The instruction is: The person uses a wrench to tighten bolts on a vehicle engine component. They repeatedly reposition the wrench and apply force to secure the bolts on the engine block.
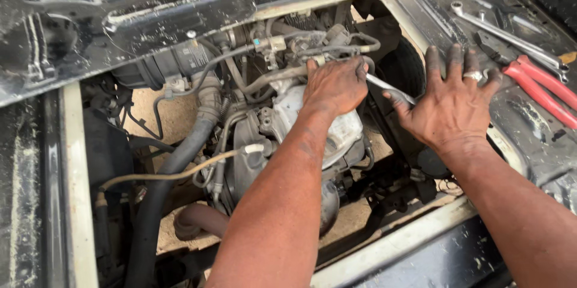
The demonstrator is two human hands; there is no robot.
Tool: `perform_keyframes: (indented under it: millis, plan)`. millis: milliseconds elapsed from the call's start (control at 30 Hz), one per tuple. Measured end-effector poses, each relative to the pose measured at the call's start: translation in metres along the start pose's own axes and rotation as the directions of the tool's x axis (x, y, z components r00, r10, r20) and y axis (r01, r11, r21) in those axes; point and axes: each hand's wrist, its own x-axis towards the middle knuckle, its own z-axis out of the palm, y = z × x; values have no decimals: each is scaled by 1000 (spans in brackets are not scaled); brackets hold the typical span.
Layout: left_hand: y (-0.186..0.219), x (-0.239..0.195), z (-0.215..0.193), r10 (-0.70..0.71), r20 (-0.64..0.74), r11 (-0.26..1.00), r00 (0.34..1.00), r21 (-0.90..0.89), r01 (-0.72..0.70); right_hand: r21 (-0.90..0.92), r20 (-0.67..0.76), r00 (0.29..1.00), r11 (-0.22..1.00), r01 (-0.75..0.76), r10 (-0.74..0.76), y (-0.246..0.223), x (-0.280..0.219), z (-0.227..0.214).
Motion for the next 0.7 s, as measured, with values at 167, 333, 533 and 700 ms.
perform_keyframes:
  millis: [167,333,533,700]
  plan:
    - [-5,-2,1,2,10,999,1000,33,-2,-53,193,978,996,-75,84,-8,6,1]
    - [10,0,-1,43,-25,995,999,90,-41,-107,-24,999,993,41,-44,-4,19,-14]
    - [-2,-2,8,13,-36,999,999,36,-12,-163,198,980,986,17,16,-15,15,-30]
    - [-24,7,3,65,-41,997,997,33,-63,-133,324,945,991,3,40,-38,12,-48]
